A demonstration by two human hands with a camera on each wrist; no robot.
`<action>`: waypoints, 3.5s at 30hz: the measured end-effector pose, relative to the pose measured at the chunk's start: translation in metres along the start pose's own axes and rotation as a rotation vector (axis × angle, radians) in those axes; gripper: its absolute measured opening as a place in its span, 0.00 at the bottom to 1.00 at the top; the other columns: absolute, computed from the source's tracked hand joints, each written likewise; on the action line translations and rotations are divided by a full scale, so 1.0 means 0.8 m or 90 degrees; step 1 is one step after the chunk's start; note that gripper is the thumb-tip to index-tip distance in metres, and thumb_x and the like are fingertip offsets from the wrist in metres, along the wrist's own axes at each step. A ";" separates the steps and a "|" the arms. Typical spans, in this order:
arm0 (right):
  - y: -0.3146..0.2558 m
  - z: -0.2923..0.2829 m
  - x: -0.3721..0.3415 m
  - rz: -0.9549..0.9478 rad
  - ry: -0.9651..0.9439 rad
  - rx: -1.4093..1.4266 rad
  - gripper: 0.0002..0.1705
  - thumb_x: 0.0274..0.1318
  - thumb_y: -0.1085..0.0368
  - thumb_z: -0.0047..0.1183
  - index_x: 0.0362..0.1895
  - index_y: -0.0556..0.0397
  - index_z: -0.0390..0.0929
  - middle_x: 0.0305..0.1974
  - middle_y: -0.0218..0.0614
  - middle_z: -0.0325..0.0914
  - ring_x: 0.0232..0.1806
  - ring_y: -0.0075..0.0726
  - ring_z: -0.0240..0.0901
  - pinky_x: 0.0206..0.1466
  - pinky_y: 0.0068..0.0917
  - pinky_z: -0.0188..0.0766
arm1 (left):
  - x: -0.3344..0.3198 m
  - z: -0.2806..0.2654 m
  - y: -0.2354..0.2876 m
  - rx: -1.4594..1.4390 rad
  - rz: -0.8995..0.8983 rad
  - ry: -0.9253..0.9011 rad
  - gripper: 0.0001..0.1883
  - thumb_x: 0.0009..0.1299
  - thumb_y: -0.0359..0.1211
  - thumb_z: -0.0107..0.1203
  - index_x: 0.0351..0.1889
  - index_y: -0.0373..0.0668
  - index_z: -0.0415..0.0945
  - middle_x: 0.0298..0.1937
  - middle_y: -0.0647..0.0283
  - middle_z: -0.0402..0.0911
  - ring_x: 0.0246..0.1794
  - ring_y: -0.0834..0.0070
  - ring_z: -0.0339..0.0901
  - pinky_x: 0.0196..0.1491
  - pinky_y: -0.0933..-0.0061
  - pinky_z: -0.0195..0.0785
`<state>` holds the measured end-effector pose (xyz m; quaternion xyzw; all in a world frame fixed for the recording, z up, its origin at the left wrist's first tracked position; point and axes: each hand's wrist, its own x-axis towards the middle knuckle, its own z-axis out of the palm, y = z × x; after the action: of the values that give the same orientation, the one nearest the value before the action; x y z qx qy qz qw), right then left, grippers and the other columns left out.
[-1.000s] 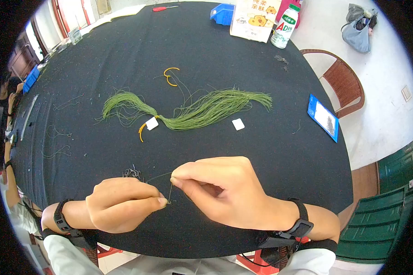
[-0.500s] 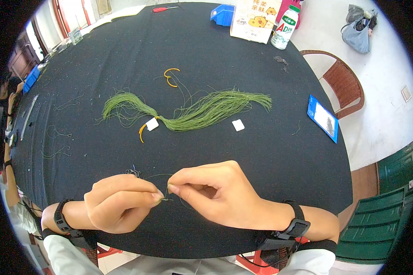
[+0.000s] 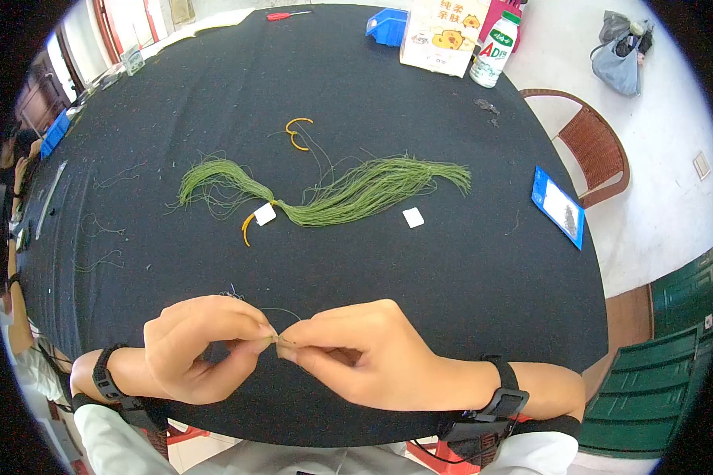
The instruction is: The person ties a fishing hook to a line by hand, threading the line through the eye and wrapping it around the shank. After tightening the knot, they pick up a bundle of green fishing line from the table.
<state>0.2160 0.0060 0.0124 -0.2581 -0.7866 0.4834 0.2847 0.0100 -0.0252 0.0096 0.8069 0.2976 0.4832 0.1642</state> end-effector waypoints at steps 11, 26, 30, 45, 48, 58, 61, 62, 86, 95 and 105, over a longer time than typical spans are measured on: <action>-0.014 0.012 -0.010 -0.228 0.068 -0.374 0.08 0.42 0.70 0.61 0.32 0.53 0.79 0.14 0.28 0.65 0.13 0.28 0.65 0.15 0.25 0.62 | 0.002 0.004 -0.004 0.041 0.033 0.020 0.11 0.52 0.14 0.58 0.33 0.29 0.74 0.29 0.53 0.79 0.22 0.72 0.77 0.23 0.78 0.70; -0.019 -0.014 0.001 -0.290 0.173 -0.429 0.13 0.35 0.78 0.61 0.32 0.57 0.81 0.13 0.29 0.66 0.10 0.27 0.59 0.13 0.21 0.52 | -0.003 0.004 -0.012 0.060 0.179 -0.049 0.12 0.48 0.17 0.60 0.32 0.28 0.76 0.29 0.50 0.78 0.18 0.69 0.74 0.19 0.76 0.68; -0.006 -0.012 0.003 -0.204 0.170 -0.287 0.09 0.45 0.78 0.58 0.34 0.57 0.81 0.20 0.34 0.78 0.14 0.29 0.69 0.19 0.19 0.61 | -0.005 0.006 -0.013 0.042 0.187 -0.035 0.13 0.48 0.16 0.60 0.33 0.28 0.76 0.29 0.50 0.79 0.17 0.71 0.74 0.17 0.78 0.66; 0.004 0.002 -0.002 -0.012 0.012 0.031 0.07 0.52 0.74 0.55 0.37 0.58 0.81 0.29 0.39 0.82 0.22 0.27 0.76 0.24 0.23 0.68 | 0.000 0.002 -0.008 -0.002 0.097 0.001 0.12 0.50 0.15 0.59 0.34 0.30 0.75 0.28 0.52 0.80 0.21 0.69 0.79 0.24 0.75 0.73; -0.001 0.000 -0.003 -0.014 -0.014 -0.010 0.07 0.51 0.73 0.56 0.37 0.57 0.81 0.28 0.40 0.81 0.23 0.33 0.77 0.24 0.25 0.69 | -0.001 0.003 -0.009 0.006 0.094 0.008 0.12 0.50 0.15 0.59 0.33 0.30 0.75 0.27 0.52 0.80 0.20 0.70 0.78 0.24 0.75 0.73; -0.013 0.008 -0.007 -0.230 0.047 -0.295 0.08 0.40 0.72 0.62 0.30 0.54 0.80 0.15 0.30 0.68 0.13 0.29 0.65 0.16 0.26 0.60 | -0.003 0.006 -0.012 0.063 0.123 0.007 0.13 0.49 0.15 0.58 0.34 0.27 0.74 0.28 0.52 0.78 0.23 0.65 0.77 0.26 0.73 0.74; -0.015 0.006 -0.008 -0.277 0.086 -0.342 0.12 0.33 0.74 0.64 0.29 0.54 0.81 0.11 0.26 0.62 0.09 0.26 0.56 0.12 0.22 0.50 | -0.005 0.009 -0.016 0.079 0.140 0.002 0.12 0.49 0.16 0.59 0.33 0.28 0.75 0.27 0.51 0.78 0.21 0.66 0.77 0.23 0.73 0.73; -0.016 0.005 -0.007 -0.293 0.100 -0.361 0.12 0.32 0.75 0.64 0.29 0.55 0.81 0.11 0.26 0.61 0.09 0.26 0.55 0.12 0.22 0.50 | -0.005 0.008 -0.016 0.078 0.144 -0.006 0.12 0.49 0.16 0.59 0.33 0.27 0.75 0.27 0.51 0.78 0.21 0.65 0.77 0.23 0.72 0.73; 0.003 -0.001 -0.001 0.055 0.002 0.057 0.07 0.54 0.72 0.56 0.38 0.57 0.81 0.27 0.38 0.81 0.21 0.20 0.70 0.22 0.20 0.63 | -0.003 0.007 -0.010 0.007 0.106 0.001 0.12 0.50 0.16 0.60 0.34 0.30 0.75 0.26 0.52 0.79 0.19 0.70 0.77 0.20 0.76 0.71; -0.004 0.008 -0.007 -0.044 -0.007 -0.061 0.06 0.50 0.72 0.58 0.35 0.56 0.81 0.25 0.38 0.80 0.20 0.34 0.75 0.21 0.26 0.68 | -0.002 0.003 -0.008 0.021 0.080 -0.009 0.11 0.51 0.16 0.59 0.33 0.29 0.75 0.27 0.51 0.79 0.20 0.70 0.77 0.21 0.76 0.71; -0.019 0.008 -0.014 -0.263 0.082 -0.370 0.11 0.40 0.72 0.62 0.33 0.55 0.79 0.14 0.28 0.65 0.12 0.27 0.64 0.14 0.24 0.60 | -0.001 0.006 -0.015 0.108 0.197 -0.044 0.12 0.48 0.17 0.60 0.33 0.26 0.75 0.27 0.51 0.77 0.20 0.67 0.75 0.21 0.74 0.71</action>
<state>0.2173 -0.0119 0.0213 -0.1934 -0.9071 0.1547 0.3403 0.0103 -0.0168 0.0002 0.8703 0.2034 0.4476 0.0294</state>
